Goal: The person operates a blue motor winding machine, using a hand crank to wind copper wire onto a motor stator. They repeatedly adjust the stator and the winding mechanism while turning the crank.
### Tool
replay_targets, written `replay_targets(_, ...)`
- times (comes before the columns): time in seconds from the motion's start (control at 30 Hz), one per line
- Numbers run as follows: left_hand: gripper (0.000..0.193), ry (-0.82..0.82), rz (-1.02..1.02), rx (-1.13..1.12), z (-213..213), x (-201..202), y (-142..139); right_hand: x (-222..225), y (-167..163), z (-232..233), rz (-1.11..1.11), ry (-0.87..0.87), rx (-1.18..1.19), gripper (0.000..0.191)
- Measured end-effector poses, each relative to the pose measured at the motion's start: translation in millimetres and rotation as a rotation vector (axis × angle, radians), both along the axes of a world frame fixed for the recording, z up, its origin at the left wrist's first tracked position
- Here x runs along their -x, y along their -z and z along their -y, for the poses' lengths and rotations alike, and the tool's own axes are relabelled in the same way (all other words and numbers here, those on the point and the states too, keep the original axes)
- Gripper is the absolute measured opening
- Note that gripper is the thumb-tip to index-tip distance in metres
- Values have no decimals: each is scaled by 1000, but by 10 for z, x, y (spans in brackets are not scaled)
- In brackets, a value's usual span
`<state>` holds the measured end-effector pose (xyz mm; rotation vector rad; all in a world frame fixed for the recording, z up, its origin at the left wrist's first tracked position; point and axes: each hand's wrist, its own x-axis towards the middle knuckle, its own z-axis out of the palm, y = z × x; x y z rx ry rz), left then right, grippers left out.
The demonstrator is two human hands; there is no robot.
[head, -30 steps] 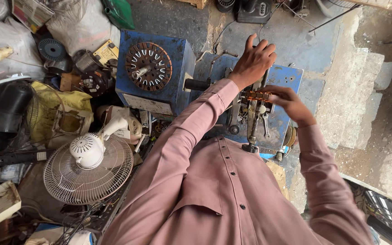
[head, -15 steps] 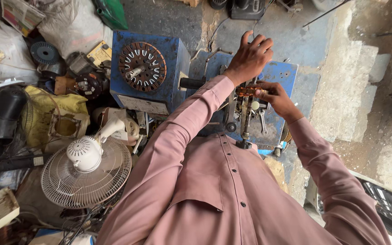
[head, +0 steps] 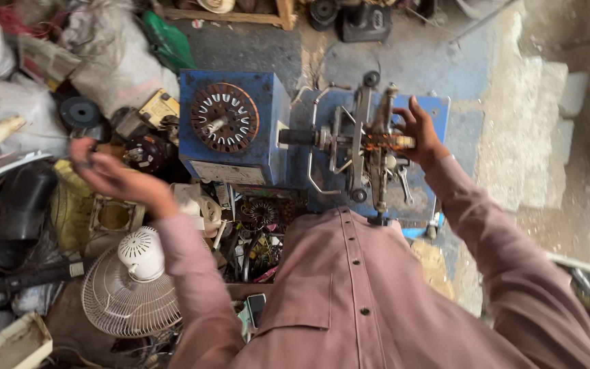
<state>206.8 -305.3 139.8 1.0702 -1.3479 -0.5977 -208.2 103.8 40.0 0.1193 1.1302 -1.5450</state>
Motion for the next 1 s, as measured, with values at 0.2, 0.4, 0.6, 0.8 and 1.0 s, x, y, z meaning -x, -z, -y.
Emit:
replay_targets(0.2,56,706,-432,-862,680,-189,974,4,70,-62,4,15,-26,83)
replay_targets(0.4,45,637,-844,-950,536,-72,1137,24,54,43,-169,-118,-204,73)
replay_targets(0.6,35,-103,421,-594,416,-808,1111,44,-68,116,-177,-153,-204,81)
replay_targets(0.8,28,482,676,-133,-1451,-341,1412,19,-4,148,-197,-68,-227,90)
replay_targets(1.0,24,878,726,-324,-2970,-178,1559,24,24,146,-141,-40,-314,91)
